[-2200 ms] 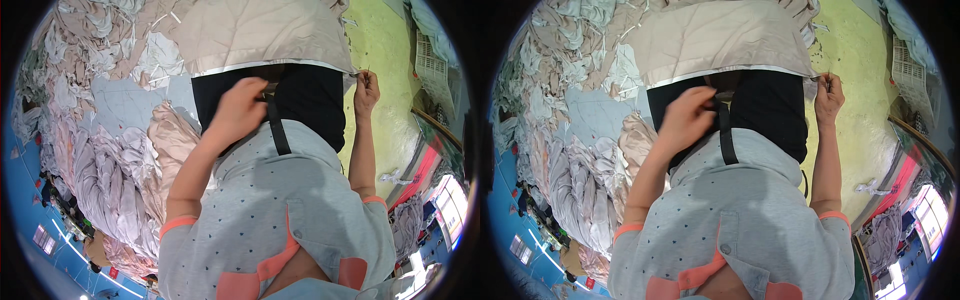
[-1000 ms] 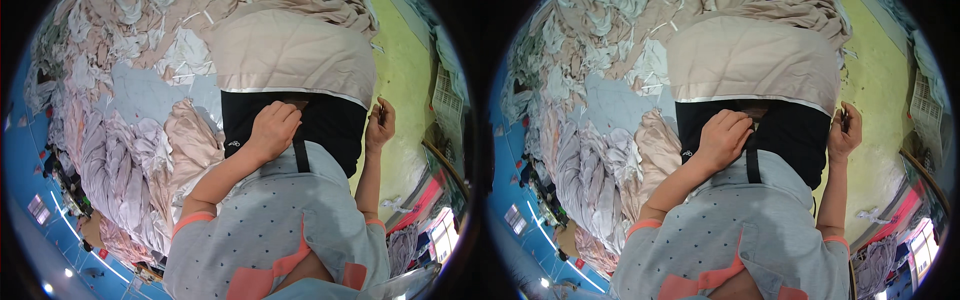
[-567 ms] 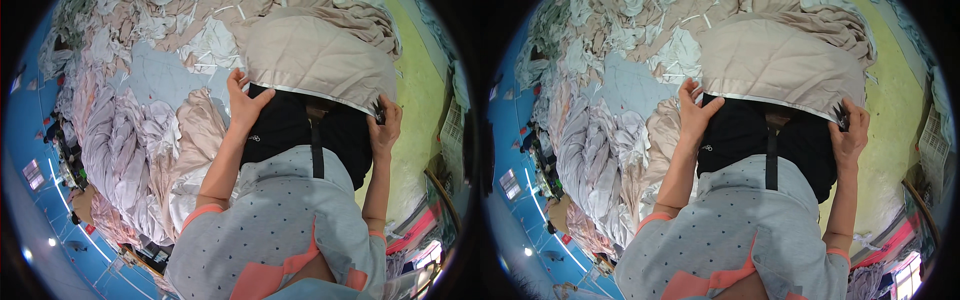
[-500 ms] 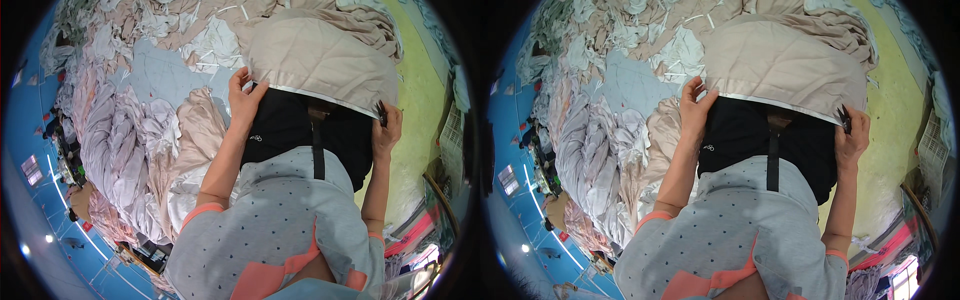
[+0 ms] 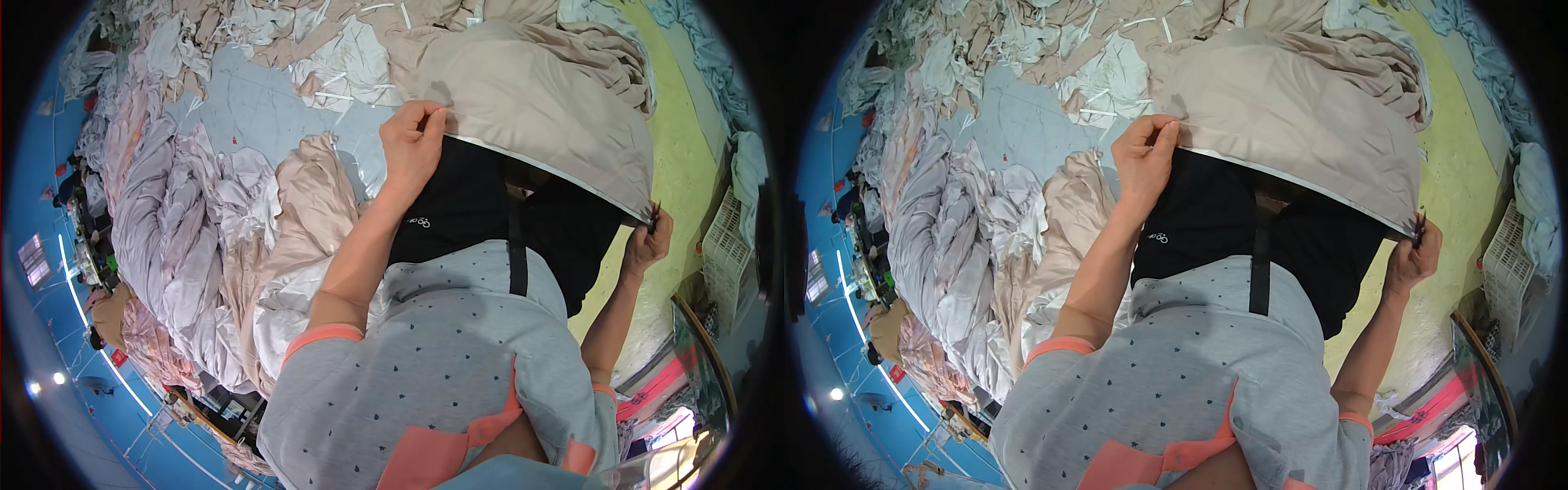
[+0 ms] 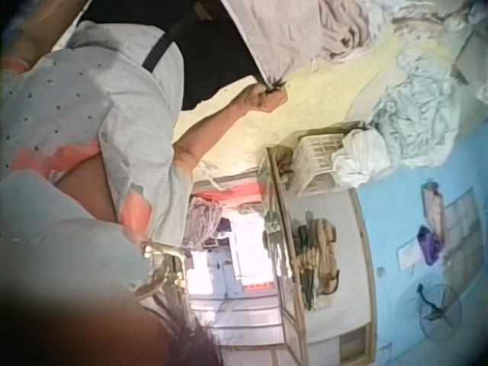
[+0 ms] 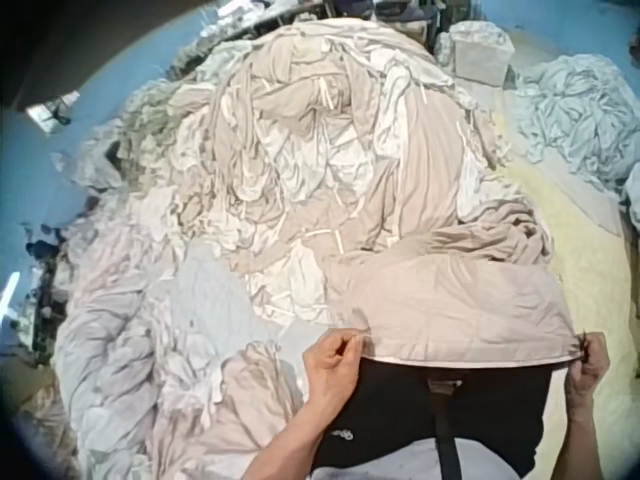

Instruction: The recorder uses a small hand tool to trim loose threads or inspect the seams of white fabric pieces in a factory setting.

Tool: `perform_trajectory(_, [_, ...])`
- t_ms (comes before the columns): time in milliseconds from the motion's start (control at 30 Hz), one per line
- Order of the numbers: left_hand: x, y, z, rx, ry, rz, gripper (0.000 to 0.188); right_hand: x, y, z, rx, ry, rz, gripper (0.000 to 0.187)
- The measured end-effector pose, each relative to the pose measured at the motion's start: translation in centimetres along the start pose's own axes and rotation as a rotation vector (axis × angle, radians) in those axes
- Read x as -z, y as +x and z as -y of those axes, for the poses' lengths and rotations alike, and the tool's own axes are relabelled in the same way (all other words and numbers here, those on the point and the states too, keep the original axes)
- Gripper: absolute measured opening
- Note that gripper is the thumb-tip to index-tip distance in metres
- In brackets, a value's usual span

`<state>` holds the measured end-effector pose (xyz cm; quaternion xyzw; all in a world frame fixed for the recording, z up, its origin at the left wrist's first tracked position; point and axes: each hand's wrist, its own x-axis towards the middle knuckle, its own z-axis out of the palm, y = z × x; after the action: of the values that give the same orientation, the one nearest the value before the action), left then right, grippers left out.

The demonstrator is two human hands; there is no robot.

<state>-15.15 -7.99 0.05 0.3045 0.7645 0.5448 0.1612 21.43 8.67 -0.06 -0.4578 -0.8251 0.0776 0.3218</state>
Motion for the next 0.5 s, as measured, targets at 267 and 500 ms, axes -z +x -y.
perform_trajectory(267, [-0.1, -0.5, -0.4, 0.079, -0.397, 0.055, 0.006, 0.9, -0.2, -1.6, -0.054, 0.089, 0.123, 0.032])
perform_trajectory(500, [1.4, -0.4, -2.6, 0.224, -0.652, 0.229, 0.008, 0.9, 1.8, 7.0, -0.179, 0.549, 0.343, 0.036])
